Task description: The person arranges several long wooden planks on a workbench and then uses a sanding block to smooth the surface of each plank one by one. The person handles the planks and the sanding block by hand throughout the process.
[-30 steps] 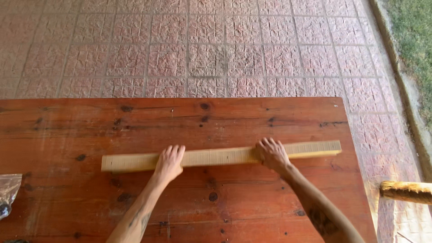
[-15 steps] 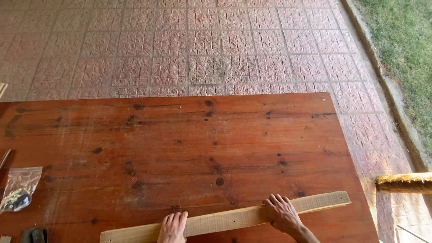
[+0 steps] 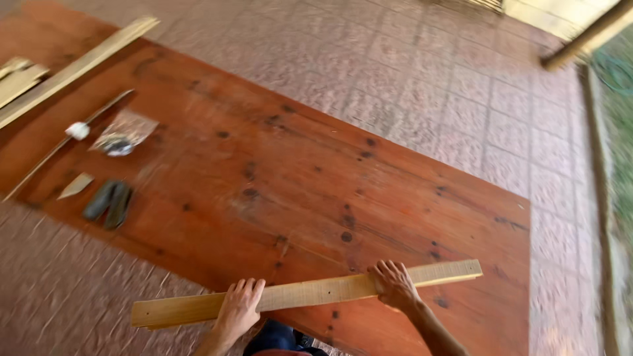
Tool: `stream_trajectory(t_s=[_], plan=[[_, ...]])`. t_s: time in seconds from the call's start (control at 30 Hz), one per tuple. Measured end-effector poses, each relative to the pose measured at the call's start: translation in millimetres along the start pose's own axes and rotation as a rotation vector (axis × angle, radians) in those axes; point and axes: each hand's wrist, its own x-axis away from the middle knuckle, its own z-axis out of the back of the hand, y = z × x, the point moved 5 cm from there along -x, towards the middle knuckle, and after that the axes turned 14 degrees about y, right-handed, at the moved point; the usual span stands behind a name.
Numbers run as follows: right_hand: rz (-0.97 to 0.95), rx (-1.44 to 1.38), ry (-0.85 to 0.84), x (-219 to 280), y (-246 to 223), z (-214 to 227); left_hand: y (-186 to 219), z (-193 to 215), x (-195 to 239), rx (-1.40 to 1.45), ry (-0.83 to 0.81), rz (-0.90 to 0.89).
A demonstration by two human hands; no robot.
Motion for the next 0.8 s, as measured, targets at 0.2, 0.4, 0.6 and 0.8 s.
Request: stream_trajectory(t_s=[0.2, 0.4, 0.6, 0.8], plan=[[0.268, 0.116, 0.0, -121.6, 2.6, -39.4, -30.7, 33.8, 23.2, -0.002, 0.03, 0.184], [0.437, 0.072, 0.037, -292.3, -22.9, -62.2, -93.2, 63.4, 1.8, -0.138, 0.249, 0.358], [0.526, 0.103, -0.002, -482.7, -54.3, -97.1, -200.1, 57.1, -41.7, -0.165, 0.216, 0.539], [0.738, 0.131, 0.12, -639.2, -82.7, -146.6, -296.7, 28.4, -83.4, -0.16, 0.187, 0.707]])
